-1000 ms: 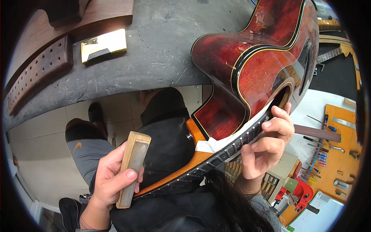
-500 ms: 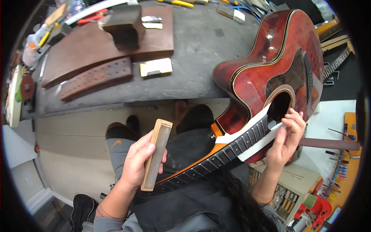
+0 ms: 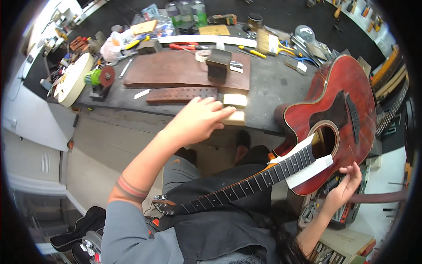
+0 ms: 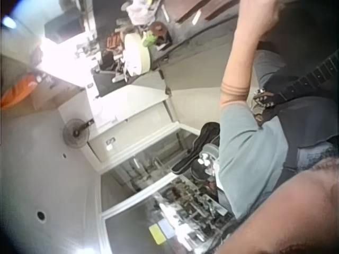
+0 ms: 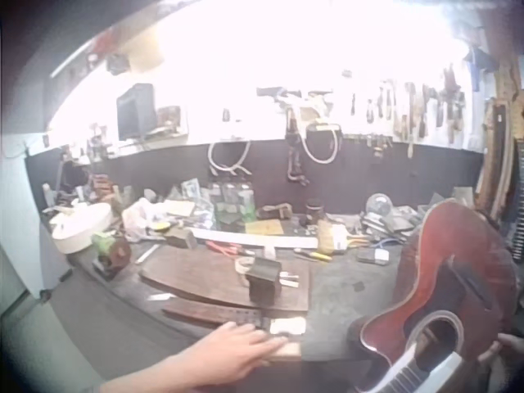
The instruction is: The person sands the fretboard of a red acoustic guitar using a sanding block. They work methodically along the length of the neck, moving between frets and occasionally adjusting their grip or the sanding block. The guitar is held steady on the person's lap during the process.
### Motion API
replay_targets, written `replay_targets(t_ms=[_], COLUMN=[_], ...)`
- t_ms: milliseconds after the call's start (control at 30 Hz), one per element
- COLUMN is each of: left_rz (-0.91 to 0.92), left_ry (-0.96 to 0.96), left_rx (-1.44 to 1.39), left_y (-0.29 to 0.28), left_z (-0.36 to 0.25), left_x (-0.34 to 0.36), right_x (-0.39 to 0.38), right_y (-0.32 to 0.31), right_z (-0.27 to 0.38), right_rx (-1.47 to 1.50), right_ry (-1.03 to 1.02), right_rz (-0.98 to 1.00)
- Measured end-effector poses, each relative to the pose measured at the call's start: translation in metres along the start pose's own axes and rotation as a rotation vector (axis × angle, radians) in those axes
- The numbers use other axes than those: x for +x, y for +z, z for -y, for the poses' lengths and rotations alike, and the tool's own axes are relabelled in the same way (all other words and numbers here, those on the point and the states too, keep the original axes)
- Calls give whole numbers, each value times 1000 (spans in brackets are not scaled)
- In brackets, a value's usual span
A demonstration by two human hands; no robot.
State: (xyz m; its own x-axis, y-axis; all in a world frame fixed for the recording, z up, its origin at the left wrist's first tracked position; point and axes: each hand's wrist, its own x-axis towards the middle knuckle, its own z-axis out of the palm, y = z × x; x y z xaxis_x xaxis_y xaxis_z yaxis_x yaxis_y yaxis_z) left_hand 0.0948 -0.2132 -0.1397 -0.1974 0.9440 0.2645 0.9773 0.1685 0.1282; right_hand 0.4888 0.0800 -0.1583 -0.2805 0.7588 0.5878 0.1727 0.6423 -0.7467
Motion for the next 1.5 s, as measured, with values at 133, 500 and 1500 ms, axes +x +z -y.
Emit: replay_targets(t_ms=[133, 500, 1500], left_rz=[46, -211, -339], left_ry=[56, 46, 0], left_rx=[114, 122, 636], left_y=[14, 15, 97], left_z=[7, 7, 85], left_x=[9, 5, 392], right_x=[-4, -28, -136], right_y=[-11, -21, 16], right_z=[-4, -35, -47], right_rx=[-100, -213, 930], right_ry=[25, 97, 945], right_rz=[-54, -98, 329])
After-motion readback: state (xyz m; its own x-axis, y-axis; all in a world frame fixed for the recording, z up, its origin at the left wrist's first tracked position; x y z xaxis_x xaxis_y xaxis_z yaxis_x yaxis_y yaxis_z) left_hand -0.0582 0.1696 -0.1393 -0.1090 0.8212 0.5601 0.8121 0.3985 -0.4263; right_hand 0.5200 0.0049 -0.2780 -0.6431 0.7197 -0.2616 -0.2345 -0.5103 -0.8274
